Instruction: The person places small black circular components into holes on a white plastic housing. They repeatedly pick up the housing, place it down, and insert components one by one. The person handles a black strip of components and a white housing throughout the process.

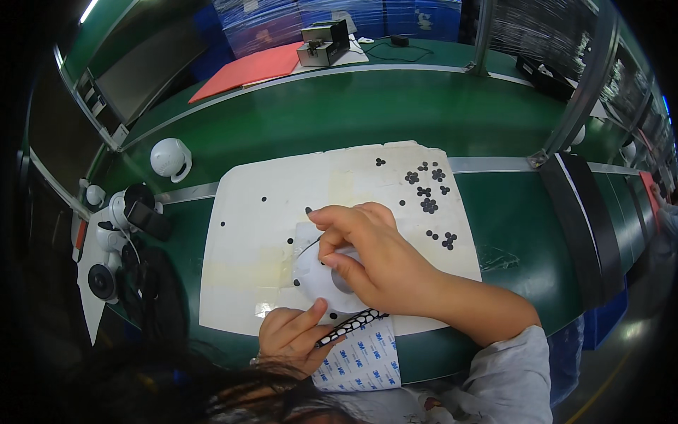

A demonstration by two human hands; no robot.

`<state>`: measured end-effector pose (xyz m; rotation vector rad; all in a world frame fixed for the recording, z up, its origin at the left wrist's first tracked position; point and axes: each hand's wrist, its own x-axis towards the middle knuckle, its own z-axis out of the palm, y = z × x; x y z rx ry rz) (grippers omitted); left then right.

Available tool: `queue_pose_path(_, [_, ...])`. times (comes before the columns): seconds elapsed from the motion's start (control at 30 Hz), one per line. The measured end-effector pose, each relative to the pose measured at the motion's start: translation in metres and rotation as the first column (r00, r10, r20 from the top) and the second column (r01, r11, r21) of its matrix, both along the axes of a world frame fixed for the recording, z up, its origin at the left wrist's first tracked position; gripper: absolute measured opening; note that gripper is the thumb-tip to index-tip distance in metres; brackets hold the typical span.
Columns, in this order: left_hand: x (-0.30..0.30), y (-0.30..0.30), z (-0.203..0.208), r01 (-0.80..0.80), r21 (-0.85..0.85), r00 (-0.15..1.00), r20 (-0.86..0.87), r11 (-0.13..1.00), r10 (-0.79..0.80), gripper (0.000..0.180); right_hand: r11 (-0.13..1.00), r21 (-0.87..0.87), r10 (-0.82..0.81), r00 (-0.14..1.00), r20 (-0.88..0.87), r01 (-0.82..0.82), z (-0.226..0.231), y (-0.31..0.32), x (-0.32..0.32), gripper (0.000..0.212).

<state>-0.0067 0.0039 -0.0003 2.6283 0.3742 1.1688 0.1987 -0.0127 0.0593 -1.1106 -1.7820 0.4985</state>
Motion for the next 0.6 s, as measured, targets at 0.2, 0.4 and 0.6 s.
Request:
queue_pose_path(0.2, [-0.001, 0.000, 0.001, 0.006, -0.014, 1.000, -0.011, 1.000, -0.006, 0.033, 0.999, 0.038, -0.016, 1.000, 0.001, 0.016, -0.005, 0.003, -0.002, 0.047])
queue_pose_path(0.4, [-0.001, 0.000, 0.001, 0.010, -0.017, 1.000, -0.027, 1.000, -0.010, 0.032, 0.980, 0.189, -0.093, 0.984, 0.152, 0.064, -0.004, 0.001, -0.001, 0.043])
queue_pose_path(0.6, [-0.001, 0.001, 0.003, 0.016, -0.013, 0.999, -0.038, 1.000, -0.017, 0.028, 0.933, 0.342, -0.192, 0.960, 0.201, 0.115, -0.012, -0.005, -0.001, 0.042])
